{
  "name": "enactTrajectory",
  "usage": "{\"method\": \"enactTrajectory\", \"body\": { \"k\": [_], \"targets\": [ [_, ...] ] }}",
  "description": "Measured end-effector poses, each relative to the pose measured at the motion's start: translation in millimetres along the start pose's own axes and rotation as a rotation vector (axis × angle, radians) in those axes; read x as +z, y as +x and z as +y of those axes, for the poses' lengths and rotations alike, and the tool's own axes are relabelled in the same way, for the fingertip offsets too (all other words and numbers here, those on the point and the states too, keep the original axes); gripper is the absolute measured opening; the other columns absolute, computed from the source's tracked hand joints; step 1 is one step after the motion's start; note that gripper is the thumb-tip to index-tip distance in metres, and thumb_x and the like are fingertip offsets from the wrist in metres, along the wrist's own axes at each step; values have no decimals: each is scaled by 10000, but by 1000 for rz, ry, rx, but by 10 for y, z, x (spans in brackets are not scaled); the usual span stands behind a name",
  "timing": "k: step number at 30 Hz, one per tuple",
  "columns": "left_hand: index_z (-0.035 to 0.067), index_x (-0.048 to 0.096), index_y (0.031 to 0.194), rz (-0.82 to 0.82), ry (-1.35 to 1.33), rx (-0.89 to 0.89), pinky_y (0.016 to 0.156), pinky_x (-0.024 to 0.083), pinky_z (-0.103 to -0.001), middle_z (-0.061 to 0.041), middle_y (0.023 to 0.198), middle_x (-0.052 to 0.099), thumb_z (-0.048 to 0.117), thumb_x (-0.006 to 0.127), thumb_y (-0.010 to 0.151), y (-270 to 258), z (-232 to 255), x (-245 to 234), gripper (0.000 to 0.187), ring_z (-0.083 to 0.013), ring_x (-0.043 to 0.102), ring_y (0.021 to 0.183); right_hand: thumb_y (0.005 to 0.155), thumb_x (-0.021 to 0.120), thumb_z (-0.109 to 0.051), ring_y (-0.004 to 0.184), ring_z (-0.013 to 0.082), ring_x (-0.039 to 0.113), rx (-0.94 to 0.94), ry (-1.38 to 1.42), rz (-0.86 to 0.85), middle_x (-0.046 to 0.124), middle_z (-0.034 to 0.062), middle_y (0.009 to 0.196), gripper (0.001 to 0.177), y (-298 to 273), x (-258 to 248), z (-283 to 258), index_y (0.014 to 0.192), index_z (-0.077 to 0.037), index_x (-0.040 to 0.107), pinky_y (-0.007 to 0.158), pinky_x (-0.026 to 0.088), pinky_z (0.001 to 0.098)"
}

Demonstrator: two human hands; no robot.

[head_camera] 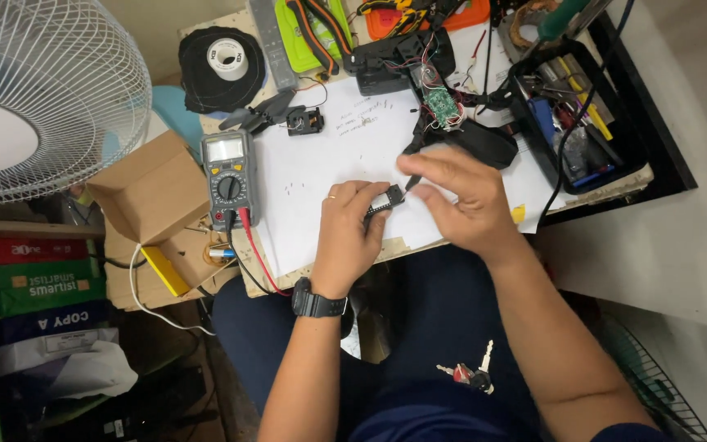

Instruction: The person uses a multimeter to test a small electronic device and a drone-like object on a cluttered workbench. They connect the multimeter probes to the device and the drone's circuit board, then use a screwdriver to open the casing of the small device.

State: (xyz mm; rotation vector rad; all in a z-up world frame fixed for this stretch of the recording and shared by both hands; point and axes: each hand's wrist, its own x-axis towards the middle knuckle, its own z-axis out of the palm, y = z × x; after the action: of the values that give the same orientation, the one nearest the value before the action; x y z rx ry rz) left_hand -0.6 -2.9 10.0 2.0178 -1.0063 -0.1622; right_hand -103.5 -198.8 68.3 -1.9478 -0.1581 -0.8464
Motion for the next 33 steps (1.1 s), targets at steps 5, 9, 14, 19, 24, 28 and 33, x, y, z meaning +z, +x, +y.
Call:
{"method": "enactTrajectory", "body": {
  "k": [5, 9, 14, 19, 24, 28, 33],
  "targets": [
    [79, 816, 1395, 1, -9, 1, 1080, 518, -465, -118, 1208, 771, 34, 831, 987, -7, 19, -13, 411, -367, 705, 1215, 1091, 755, 87, 1046, 369, 842, 37, -16, 49, 837, 201, 1142, 265, 24, 72, -165, 1320, 20, 870, 933, 659, 491],
    [78, 823, 1389, 4, -9, -8, 1086, 515, -456, -113, 1200, 778, 41, 837, 990, 2, 21, -8, 400, -352, 711, 1217, 1043, 846, 68, 981, 299, 816, 12, -59, 105, 809, 161, 1123, 253, -81, 132, -65, 1279, -5, 896, 906, 665, 464],
    [83, 819, 1394, 4, -1, -4, 1077, 520, -461, -111, 1206, 773, 41, 838, 987, -23, -8, 11, 410, -356, 703, 1218, 1095, 786, -2, 1075, 366, 826, 23, -31, 83, 805, 199, 1186, 263, -55, 154, -109, 1350, 15, 852, 957, 664, 498],
    [87, 814, 1404, 1, 1, 4, 1069, 522, -461, -108, 1208, 769, 43, 832, 996, -27, -30, 18, 410, -351, 702, 1210, 1108, 754, 65, 1033, 350, 821, 44, -68, 104, 809, 148, 1148, 260, -125, 221, -76, 1350, 21, 838, 950, 665, 468],
    [98, 813, 1399, 11, 5, 20, 1070, 525, -472, -102, 1209, 765, 49, 840, 984, -25, -57, 41, 419, -358, 697, 1219, 1038, 869, 16, 1010, 349, 833, 117, -140, 52, 815, 148, 1089, 264, -280, 296, 174, 1297, 19, 820, 908, 680, 440],
    [109, 809, 1410, 8, 10, 23, 1069, 525, -474, -100, 1215, 760, 67, 844, 986, -41, -78, 48, 428, -360, 691, 1226, 1026, 893, 17, 959, 298, 850, 125, -184, 59, 825, 96, 1023, 217, -282, 284, 104, 1238, -25, 865, 871, 683, 420],
    [97, 816, 1402, 8, -3, 12, 1061, 522, -462, -109, 1207, 769, 54, 830, 1000, -25, -25, 14, 405, -356, 700, 1210, 1053, 763, 126, 992, 370, 868, 211, -94, 41, 869, 188, 1021, 305, -263, 227, 3, 1344, 53, 821, 925, 692, 470]
  ]
}}
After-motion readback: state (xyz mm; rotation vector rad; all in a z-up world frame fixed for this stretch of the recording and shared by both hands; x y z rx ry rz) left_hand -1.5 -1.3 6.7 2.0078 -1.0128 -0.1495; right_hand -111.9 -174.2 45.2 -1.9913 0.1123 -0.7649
